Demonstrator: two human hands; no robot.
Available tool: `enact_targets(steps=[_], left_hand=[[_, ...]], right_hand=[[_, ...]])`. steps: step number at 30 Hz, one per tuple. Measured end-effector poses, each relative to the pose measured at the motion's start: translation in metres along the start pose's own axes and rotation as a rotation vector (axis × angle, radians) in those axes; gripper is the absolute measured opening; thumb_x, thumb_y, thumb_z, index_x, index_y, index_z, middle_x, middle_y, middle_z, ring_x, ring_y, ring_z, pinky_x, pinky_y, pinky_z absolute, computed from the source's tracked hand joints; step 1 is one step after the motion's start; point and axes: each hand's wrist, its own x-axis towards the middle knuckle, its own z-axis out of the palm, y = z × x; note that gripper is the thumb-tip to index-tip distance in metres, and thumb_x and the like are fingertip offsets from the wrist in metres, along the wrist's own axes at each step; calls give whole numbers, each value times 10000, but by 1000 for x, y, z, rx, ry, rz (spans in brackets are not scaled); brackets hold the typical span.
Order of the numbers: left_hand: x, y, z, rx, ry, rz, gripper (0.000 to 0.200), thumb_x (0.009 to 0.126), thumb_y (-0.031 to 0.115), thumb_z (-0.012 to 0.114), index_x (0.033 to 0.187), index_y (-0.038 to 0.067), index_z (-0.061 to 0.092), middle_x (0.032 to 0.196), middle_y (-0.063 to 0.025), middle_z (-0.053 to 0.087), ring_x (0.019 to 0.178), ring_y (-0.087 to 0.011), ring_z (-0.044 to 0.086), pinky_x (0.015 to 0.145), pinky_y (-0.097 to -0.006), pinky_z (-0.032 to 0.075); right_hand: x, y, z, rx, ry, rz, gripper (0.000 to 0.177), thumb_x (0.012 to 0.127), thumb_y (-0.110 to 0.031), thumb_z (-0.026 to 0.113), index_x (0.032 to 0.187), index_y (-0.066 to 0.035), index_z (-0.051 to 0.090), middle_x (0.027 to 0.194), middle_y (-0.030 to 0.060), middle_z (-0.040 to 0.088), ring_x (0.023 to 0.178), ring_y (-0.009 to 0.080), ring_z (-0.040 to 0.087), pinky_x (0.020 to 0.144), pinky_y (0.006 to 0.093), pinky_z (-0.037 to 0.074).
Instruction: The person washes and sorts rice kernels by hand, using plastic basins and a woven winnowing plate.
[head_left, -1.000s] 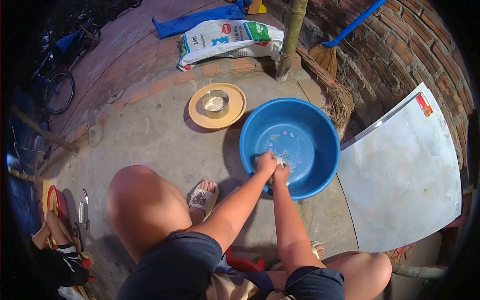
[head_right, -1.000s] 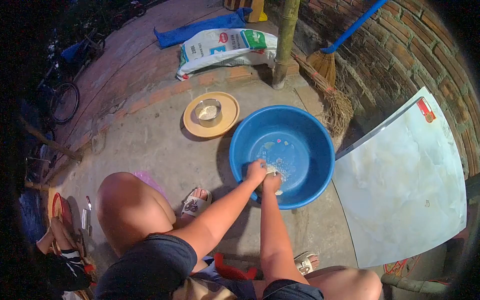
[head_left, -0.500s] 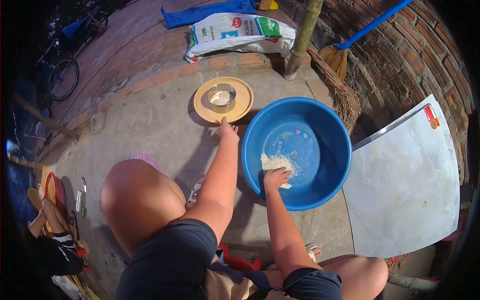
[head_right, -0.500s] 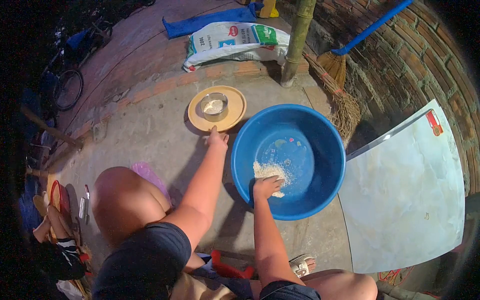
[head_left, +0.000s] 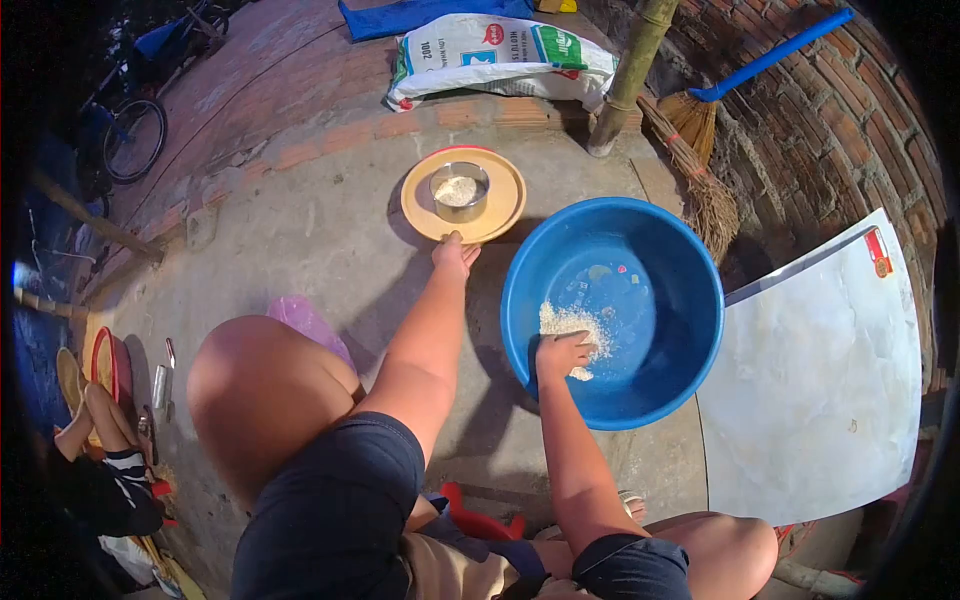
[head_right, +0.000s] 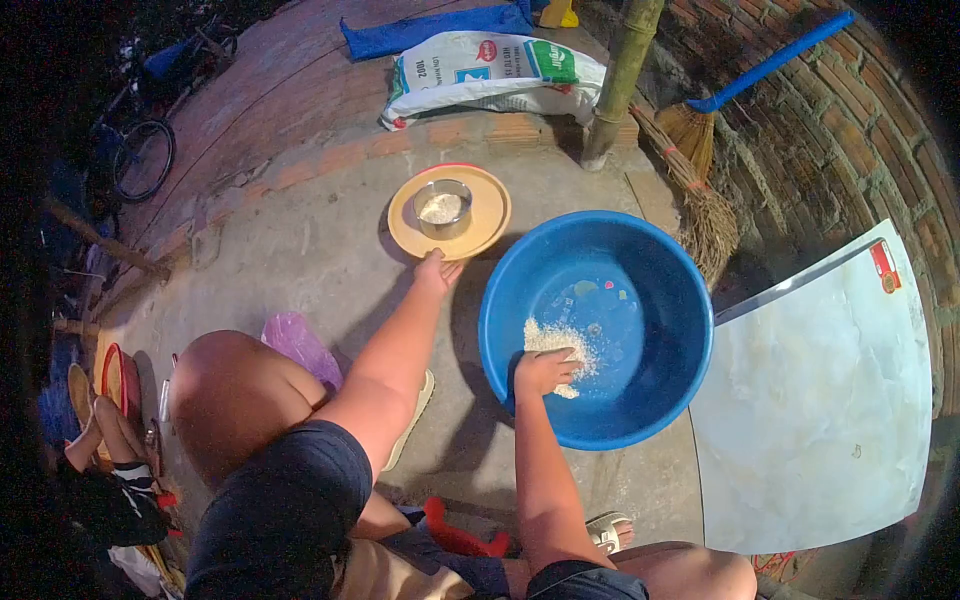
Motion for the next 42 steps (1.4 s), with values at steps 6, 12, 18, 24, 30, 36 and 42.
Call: enact_targets(steps=[6, 12, 18, 24, 30, 36, 42], left_hand=[[8, -3, -14, -99, 167, -15, 412, 794, 22, 497, 1179, 50, 351, 1102, -176, 509, 922, -324, 592, 769, -490, 521], [-3, -5, -30, -67, 19, 64, 553, 751, -117, 341, 1244, 116, 254, 1199, -193, 411, 967, -381, 555, 731, -565, 514], [-18, 1, -46, -230, 176, 139, 484, 800, -37, 362, 1245, 138, 286, 1185, -147, 440, 942, -347, 569, 730, -576, 505], [-32, 40, -75, -405, 440, 280, 401, 837, 41, 388, 1214, 174, 361, 1135, -73, 498, 902, -266, 580, 703, -468, 529], [-8, 50, -134, -728, 584, 290, 394, 859, 92, 367, 1239, 194, 372, 1165, -55, 496, 940, -278, 569, 761, -424, 513], [-7, 19, -163, -848, 655, 195, 433, 888, 235, 389, 1313, 179, 333, 1314, -53, 405, 1088, -257, 508, 831, -492, 457], [-15, -1, -158, -633, 587, 38, 476, 877, 292, 448, 1319, 171, 319, 1311, -84, 404, 1095, -279, 501, 862, -491, 434]], right_hand=[[2, -2, 3, -19, -27, 10, 749, 752, -265, 574, 1340, 15, 205, 1331, 389, 105, 1183, 522, 238, 981, 507, 290], [10, -5, -1, 18, -70, 82, 762, 734, -245, 584, 1351, -18, 199, 1337, 372, 125, 1176, 541, 243, 984, 521, 278], [18, -7, -9, 82, -174, 149, 795, 740, -279, 575, 1368, -32, 155, 1332, 392, 112, 1203, 541, 215, 998, 518, 240], [23, 2, 2, -4, -144, 109, 834, 734, -307, 575, 1367, -10, 121, 1327, 387, 127, 1206, 518, 229, 975, 517, 267], [15, -1, -3, -39, -122, 44, 843, 727, -328, 583, 1344, 46, 147, 1302, 381, 185, 1191, 507, 250, 1000, 527, 210], [9, 1, 7, -36, -31, 54, 832, 719, -277, 607, 1338, 49, 157, 1315, 362, 161, 1167, 521, 255, 976, 513, 274], [10, 5, 5, 12, -43, 17, 822, 704, -268, 615, 1335, 30, 179, 1304, 365, 173, 1144, 513, 280, 973, 520, 271]])
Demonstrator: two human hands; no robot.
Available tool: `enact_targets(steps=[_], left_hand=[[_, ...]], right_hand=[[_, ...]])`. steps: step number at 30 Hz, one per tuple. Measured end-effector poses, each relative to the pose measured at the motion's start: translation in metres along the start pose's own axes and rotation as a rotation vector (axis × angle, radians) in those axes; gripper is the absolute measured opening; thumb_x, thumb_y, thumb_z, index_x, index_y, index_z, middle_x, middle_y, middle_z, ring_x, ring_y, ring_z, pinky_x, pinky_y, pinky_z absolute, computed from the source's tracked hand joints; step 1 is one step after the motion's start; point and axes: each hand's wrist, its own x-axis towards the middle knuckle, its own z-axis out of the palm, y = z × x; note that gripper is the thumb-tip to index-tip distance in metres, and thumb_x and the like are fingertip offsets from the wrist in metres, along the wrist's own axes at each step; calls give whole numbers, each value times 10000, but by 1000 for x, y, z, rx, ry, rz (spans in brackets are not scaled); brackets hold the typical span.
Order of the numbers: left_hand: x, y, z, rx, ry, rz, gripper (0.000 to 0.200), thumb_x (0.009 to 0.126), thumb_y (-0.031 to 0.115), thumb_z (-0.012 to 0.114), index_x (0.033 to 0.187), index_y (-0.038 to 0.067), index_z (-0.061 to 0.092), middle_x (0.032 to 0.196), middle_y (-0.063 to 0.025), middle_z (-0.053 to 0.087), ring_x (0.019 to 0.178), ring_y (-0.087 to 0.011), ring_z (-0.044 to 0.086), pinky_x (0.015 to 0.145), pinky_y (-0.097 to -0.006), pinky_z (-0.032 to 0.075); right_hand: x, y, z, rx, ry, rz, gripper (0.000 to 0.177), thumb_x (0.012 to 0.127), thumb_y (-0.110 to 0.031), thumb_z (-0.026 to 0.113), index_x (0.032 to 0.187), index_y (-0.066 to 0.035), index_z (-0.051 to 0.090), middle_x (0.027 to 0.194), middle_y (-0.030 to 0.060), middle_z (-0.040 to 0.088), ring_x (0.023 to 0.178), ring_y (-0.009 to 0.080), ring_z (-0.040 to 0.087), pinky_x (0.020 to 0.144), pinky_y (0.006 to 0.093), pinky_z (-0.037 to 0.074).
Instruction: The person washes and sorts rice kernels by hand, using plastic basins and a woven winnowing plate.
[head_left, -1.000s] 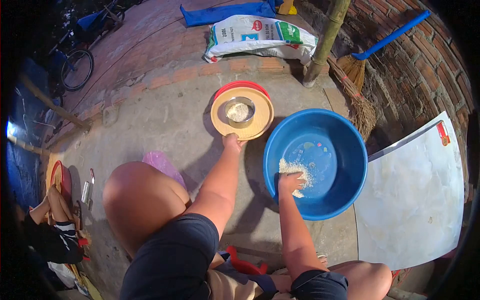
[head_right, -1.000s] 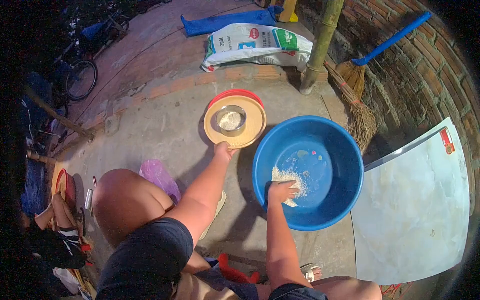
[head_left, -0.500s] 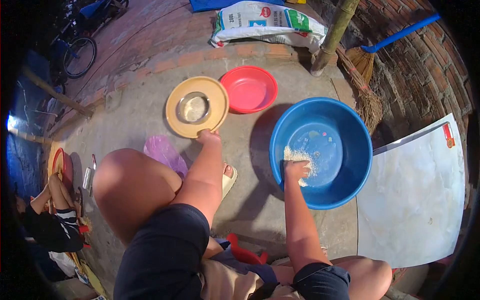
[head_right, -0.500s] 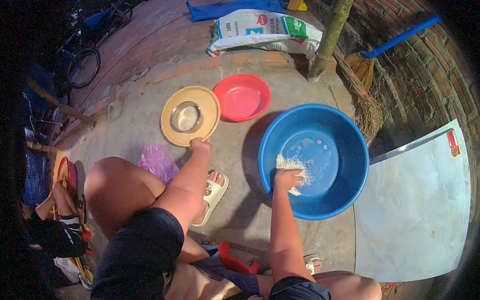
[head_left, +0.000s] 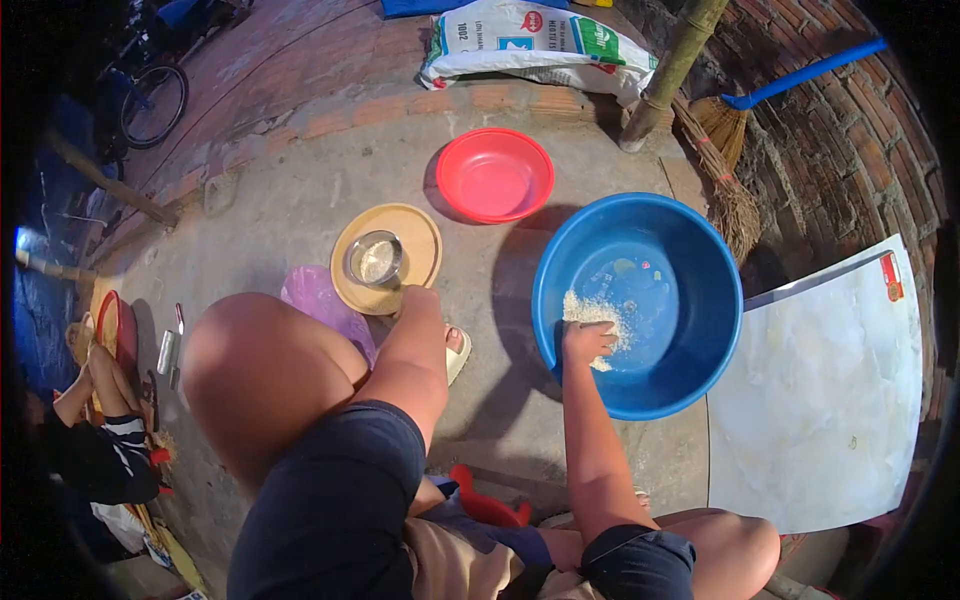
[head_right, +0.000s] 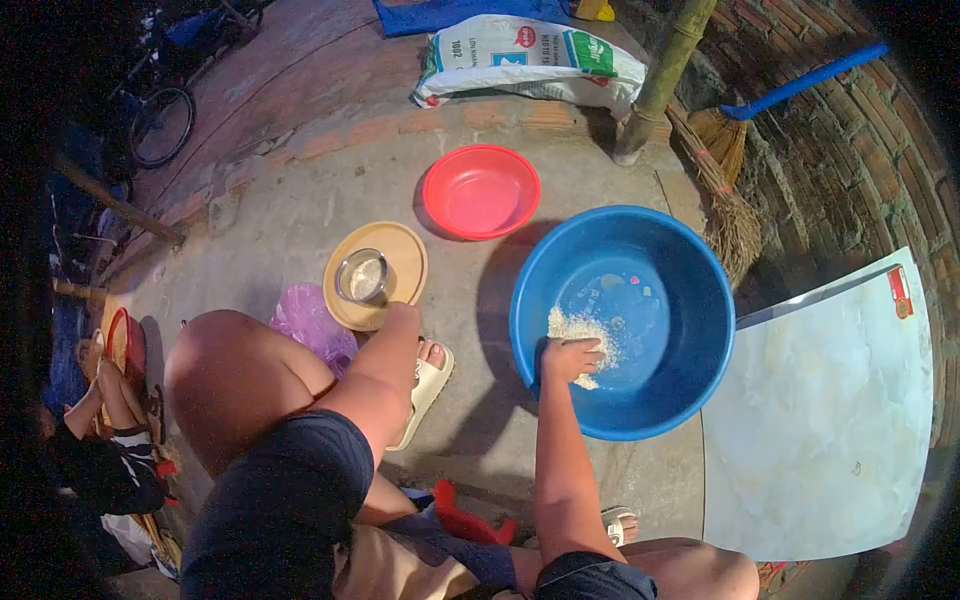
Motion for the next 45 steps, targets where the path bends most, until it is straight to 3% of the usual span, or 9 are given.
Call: enact_targets(steps=[7, 17, 22, 25, 30, 32, 36, 40, 45], left_hand=[[-30, -32, 35, 370, -237, -101, 527, 867, 338, 480, 1324, 146, 299, 1277, -132, 431, 1085, -322, 501, 884, -479, 419], [-91, -94, 122, 713, -477, -209, 600, 868, 458, 449, 1314, 93, 283, 1185, -225, 484, 1061, -357, 509, 886, -471, 420], [-38, -96, 129, 1142, -448, 85, 372, 863, 317, 518, 1123, 56, 465, 883, -152, 600, 688, -300, 622, 594, -411, 529], [-21, -101, 126, 820, -523, 20, 242, 855, 233, 538, 1012, 49, 515, 793, -123, 590, 584, -265, 609, 472, -379, 513], [-92, -95, 107, 789, -392, 318, 259, 834, 230, 544, 958, 3, 560, 834, -152, 614, 659, -296, 626, 562, -399, 520], [-94, -90, 96, 1223, -138, 761, 361, 797, 300, 537, 905, -40, 591, 881, -222, 621, 767, -362, 617, 691, -428, 495], [-83, -84, 59, 1217, 72, 927, 457, 761, 382, 488, 859, -48, 608, 883, -273, 601, 850, -409, 581, 766, -461, 454], [-98, -78, 29, 1324, -19, 1015, 452, 765, 393, 463, 857, -20, 619, 872, -253, 610, 835, -416, 583, 759, -481, 450], [-116, -97, 11, 1311, 15, 897, 491, 769, 418, 457, 878, -29, 631, 876, -259, 609, 849, -406, 586, 763, -476, 454]], right_hand=[[2, -8, -6, 1, -12, 15, 833, 696, -263, 620, 1332, 37, 172, 1297, 363, 183, 1151, 509, 276, 967, 514, 267], [-9, 11, 3, 71, 168, -63, 555, 703, -122, 588, 1147, 74, 319, 1230, 317, 275, 1097, 467, 338, 919, 485, 335], [-20, 9, -7, 69, 162, -139, 520, 698, -138, 630, 1086, 60, 347, 1112, 254, 342, 997, 421, 393, 869, 474, 347], [-22, 9, -10, 85, 135, -166, 574, 661, -151, 716, 1065, 41, 356, 1107, 241, 345, 999, 409, 393, 866, 467, 352], [-21, 10, -14, 77, 58, -251, 619, 604, -109, 764, 1063, 11, 365, 1101, 217, 360, 999, 404, 406, 871, 456, 366], [-17, 9, -15, 76, 43, -264, 613, 603, -102, 761, 1061, 5, 367, 1097, 212, 366, 992, 405, 413, 871, 457, 370], [-8, 14, -15, 11, -34, -302, 588, 608, -97, 739, 1057, -6, 371, 1083, 209, 379, 971, 413, 434, 831, 463, 409], [7, 20, -6, 11, -45, -323, 550, 611, -119, 717, 1047, -16, 398, 1048, 219, 412, 923, 431, 480, 783, 468, 439], [20, 35, 4, 126, -43, -375, 504, 588, -142, 755, 982, -2, 474, 951, 236, 536, 887, 406, 543, 778, 418, 452]])
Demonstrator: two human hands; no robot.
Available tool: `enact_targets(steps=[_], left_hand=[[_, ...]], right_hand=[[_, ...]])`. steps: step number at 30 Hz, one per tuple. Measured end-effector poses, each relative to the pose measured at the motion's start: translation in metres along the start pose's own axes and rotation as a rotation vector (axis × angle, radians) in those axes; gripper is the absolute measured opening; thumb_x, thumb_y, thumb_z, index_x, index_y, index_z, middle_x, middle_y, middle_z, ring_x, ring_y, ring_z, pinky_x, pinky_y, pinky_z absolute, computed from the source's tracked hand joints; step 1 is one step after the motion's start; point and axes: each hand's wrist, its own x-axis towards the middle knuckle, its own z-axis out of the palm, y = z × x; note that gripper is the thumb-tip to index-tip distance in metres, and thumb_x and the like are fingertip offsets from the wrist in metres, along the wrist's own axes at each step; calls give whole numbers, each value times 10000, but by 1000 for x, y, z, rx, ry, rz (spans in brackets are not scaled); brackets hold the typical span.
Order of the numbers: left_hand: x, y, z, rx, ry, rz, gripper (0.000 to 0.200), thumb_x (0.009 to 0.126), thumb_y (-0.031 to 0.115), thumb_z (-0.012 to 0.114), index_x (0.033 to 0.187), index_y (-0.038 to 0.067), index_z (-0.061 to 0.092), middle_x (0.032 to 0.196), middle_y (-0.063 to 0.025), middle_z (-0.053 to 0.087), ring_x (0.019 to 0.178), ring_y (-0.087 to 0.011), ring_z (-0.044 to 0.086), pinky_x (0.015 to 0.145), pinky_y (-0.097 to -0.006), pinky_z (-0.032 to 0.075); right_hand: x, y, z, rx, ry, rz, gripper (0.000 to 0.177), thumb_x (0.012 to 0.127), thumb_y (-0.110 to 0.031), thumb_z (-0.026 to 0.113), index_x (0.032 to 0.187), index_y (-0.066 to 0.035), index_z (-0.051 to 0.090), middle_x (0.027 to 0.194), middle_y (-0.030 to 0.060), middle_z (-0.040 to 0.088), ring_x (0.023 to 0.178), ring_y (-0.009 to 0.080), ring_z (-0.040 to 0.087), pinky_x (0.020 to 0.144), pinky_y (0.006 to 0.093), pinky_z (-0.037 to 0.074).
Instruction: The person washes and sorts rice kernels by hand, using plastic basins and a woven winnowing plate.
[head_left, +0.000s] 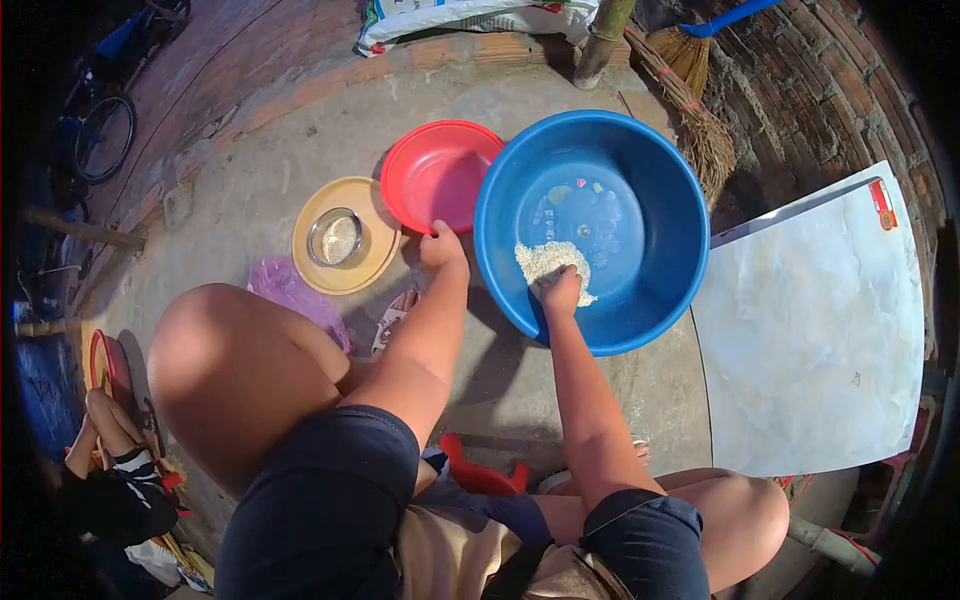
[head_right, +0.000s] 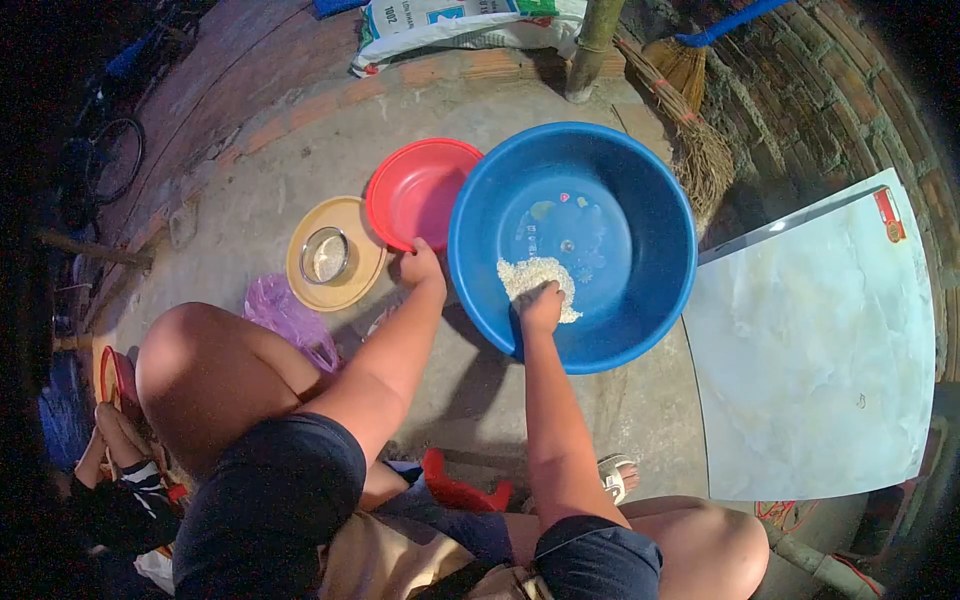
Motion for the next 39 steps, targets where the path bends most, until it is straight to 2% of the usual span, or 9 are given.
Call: enact_targets(steps=[7, 12, 14, 17, 19, 23, 32, 34, 39], left_hand=[[-12, 17, 13, -260, -61, -266, 443, 815, 356, 429, 820, -30, 647, 816, -239, 621, 807, -400, 595, 750, -475, 454], [-47, 100, -23, -278, 93, 225, 349, 844, 305, 421, 741, 11, 579, 718, -223, 591, 679, -408, 566, 621, -481, 426], [-62, 113, -14, -495, -54, 467, 321, 853, 300, 428, 737, 29, 554, 703, -213, 579, 645, -394, 555, 577, -460, 413], [-94, 108, 0, -406, -451, 713, 328, 847, 318, 448, 715, 36, 553, 694, -189, 578, 662, -368, 558, 576, -442, 407], [-100, 82, 22, 76, -702, 666, 334, 803, 347, 466, 797, 38, 591, 875, -213, 599, 856, -375, 570, 731, -454, 443], [-82, 7, 51, 320, -769, 522, 319, 798, 300, 463, 883, 19, 590, 933, -219, 601, 903, -377, 564, 795, -441, 442], [-101, -66, 66, 374, -861, 396, 385, 816, 313, 408, 1030, 45, 584, 1084, -190, 569, 1020, -350, 526, 852, -421, 422], [-112, -69, 63, 128, -951, 86, 398, 813, 305, 421, 1077, 49, 572, 1117, -185, 556, 1033, -339, 527, 852, -418, 423], [-121, -59, 52, -84, -1065, -249, 387, 836, 305, 433, 1099, 53, 565, 1060, -143, 590, 957, -261, 568, 789, -390, 454]], right_hand=[[8, 5, -3, 26, -6, 98, 209, 672, -117, 628, 841, -1, 585, 822, 225, 618, 822, 371, 599, 745, 409, 469], [13, 1, -13, -11, -44, 133, 255, 645, -184, 667, 813, 3, 627, 822, 201, 634, 804, 347, 612, 734, 396, 477], [10, -7, -18, 22, -22, 145, 221, 659, -175, 652, 795, -3, 626, 815, 193, 632, 799, 351, 605, 738, 399, 473], [3, -13, -16, -27, 65, 144, 199, 684, -166, 628, 815, -17, 610, 859, 177, 610, 829, 356, 576, 747, 411, 462], [-7, -19, -17, -106, 134, 135, 212, 696, -167, 619, 852, -25, 595, 910, 169, 590, 864, 358, 554, 753, 421, 454], [-24, -31, -33, -214, 278, 334, 336, 717, -158, 604, 1016, -47, 501, 1044, 174, 477, 955, 366, 469, 776, 447, 428], [-16, 7, -4, 47, 348, 174, 272, 772, -151, 553, 998, -12, 492, 976, 205, 513, 876, 362, 523, 770, 439, 426], [-15, 9, 1, 337, 211, 322, 241, 790, -172, 540, 965, -6, 534, 875, 188, 592, 802, 330, 580, 735, 410, 447], [-18, 5, 4, 465, 187, 341, 222, 810, -198, 508, 854, -5, 609, 791, 154, 632, 747, 256, 609, 707, 360, 462]])
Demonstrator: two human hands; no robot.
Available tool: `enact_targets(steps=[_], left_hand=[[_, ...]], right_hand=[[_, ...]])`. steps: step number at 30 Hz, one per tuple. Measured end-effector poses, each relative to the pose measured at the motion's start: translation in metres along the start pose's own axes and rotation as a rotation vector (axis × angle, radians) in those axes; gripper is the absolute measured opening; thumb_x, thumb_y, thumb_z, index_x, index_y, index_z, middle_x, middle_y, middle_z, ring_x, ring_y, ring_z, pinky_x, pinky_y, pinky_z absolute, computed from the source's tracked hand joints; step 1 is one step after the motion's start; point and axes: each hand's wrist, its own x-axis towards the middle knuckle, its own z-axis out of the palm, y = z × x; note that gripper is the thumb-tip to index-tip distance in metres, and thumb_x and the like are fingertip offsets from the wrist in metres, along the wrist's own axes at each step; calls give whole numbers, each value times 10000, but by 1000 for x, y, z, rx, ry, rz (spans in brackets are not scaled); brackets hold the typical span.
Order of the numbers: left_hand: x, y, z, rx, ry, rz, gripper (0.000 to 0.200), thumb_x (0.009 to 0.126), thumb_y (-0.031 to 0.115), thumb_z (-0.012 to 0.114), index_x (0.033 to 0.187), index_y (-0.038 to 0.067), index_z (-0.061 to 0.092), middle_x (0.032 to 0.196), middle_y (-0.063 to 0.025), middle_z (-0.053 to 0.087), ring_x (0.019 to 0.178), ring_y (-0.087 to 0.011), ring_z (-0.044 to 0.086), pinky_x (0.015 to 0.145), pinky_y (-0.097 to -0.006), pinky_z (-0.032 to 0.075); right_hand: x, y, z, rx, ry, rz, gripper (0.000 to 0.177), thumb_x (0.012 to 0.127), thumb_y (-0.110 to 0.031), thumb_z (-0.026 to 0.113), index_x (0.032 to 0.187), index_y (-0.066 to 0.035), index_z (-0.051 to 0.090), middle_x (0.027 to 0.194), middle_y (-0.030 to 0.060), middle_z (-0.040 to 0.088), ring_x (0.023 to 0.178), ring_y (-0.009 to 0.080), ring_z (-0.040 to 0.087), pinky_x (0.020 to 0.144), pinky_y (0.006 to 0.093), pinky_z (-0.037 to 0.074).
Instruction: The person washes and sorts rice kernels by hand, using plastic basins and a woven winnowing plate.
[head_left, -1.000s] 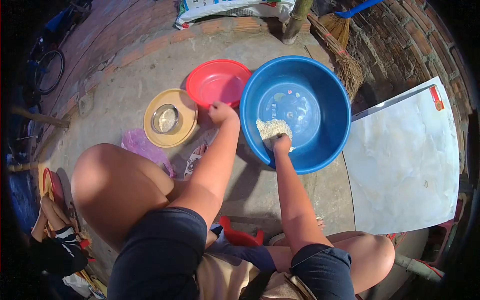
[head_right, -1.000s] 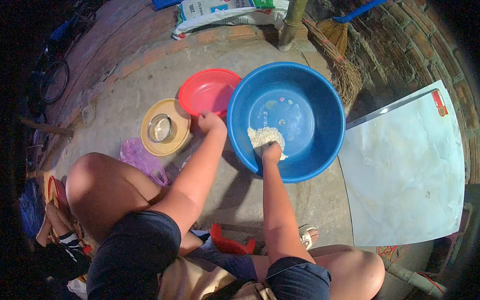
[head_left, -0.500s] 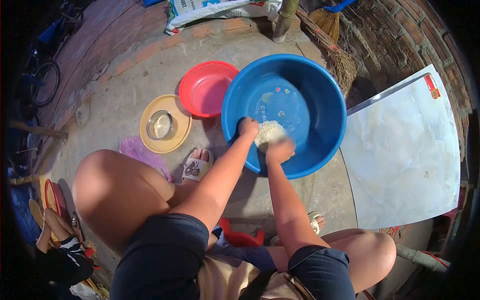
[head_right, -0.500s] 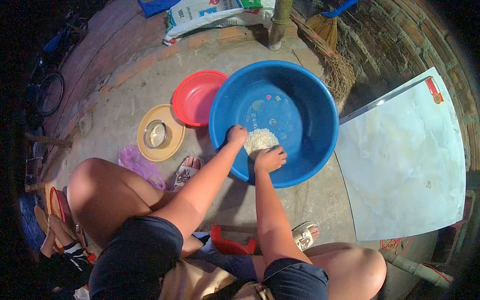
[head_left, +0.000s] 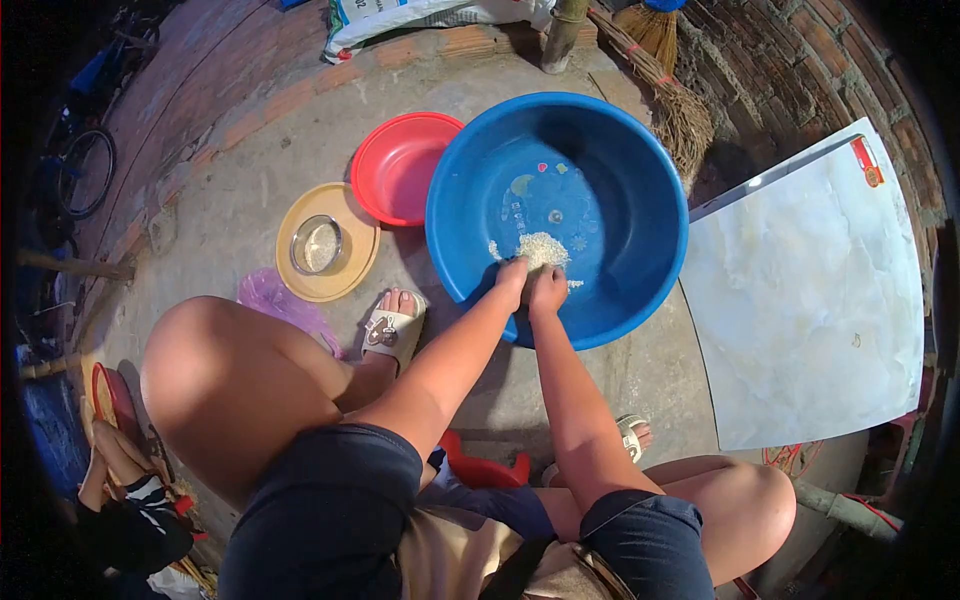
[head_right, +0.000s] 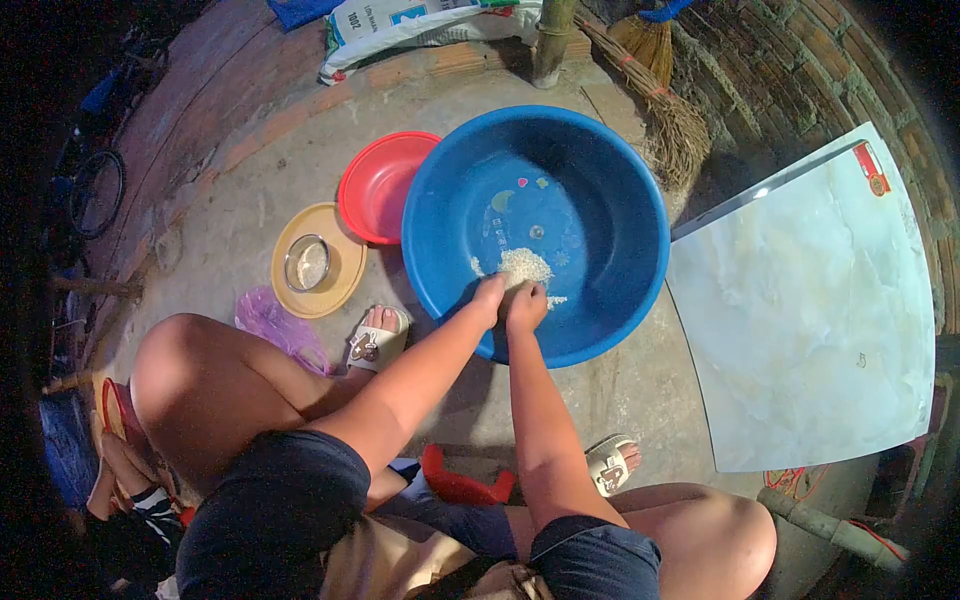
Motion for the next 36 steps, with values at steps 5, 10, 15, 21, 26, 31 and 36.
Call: enact_targets(steps=[5, 10, 15, 21, 26, 31, 36], left_hand=[[20, -11, -6, -399, -338, -169, 278, 872, 301, 400, 863, 90, 581, 885, -73, 602, 841, -209, 576, 707, -361, 473], [34, -2, -6, -553, -292, -58, 230, 855, 253, 454, 820, 53, 563, 822, -85, 596, 756, -230, 575, 689, -368, 479], [6, 40, 3, -418, 66, 14, 180, 819, 216, 535, 742, 54, 517, 593, -52, 516, 429, -156, 472, 375, -291, 376], [-18, 68, 11, -460, -158, 4, 203, 833, 237, 519, 718, 85, 448, 510, 6, 355, 337, -76, 316, 273, -218, 201], [-20, 101, 17, -399, -376, -57, 219, 847, 246, 492, 708, 85, 437, 509, 6, 339, 341, -81, 281, 283, -214, 205], [-46, 175, 1, -460, -399, 108, 217, 844, 237, 495, 703, 85, 430, 514, 0, 346, 346, -87, 292, 287, -215, 213], [-28, 220, -56, -579, -168, 380, 204, 833, 164, 486, 664, 82, 407, 504, 4, 342, 337, -74, 295, 271, -228, 194]], right_hand=[[-11, -21, -1, 178, -36, -99, 247, 826, -183, 471, 796, 2, 632, 781, 145, 636, 727, 207, 600, 705, 334, 463], [-16, -47, -9, 37, -35, -321, 236, 844, -183, 461, 849, -1, 611, 820, 154, 618, 754, 264, 586, 701, 354, 452], [10, -34, -9, -145, 227, -251, 223, 826, -197, 476, 866, -23, 609, 913, 175, 566, 814, 323, 550, 718, 395, 428], [29, -24, -10, -318, 145, 78, 366, 746, -255, 532, 1037, -35, 559, 1046, 215, 525, 981, 366, 499, 890, 419, 375], [32, -35, -12, -398, 25, 251, 482, 692, -282, 563, 1097, -23, 525, 1141, 249, 463, 1051, 410, 459, 943, 438, 342], [31, -32, -9, -509, -82, 241, 536, 686, -280, 601, 1118, 8, 469, 1165, 286, 413, 1059, 442, 431, 935, 459, 345], [18, -22, -10, -572, -135, -6, 603, 682, -254, 660, 1120, 60, 392, 1131, 295, 391, 1019, 458, 423, 897, 495, 366]])
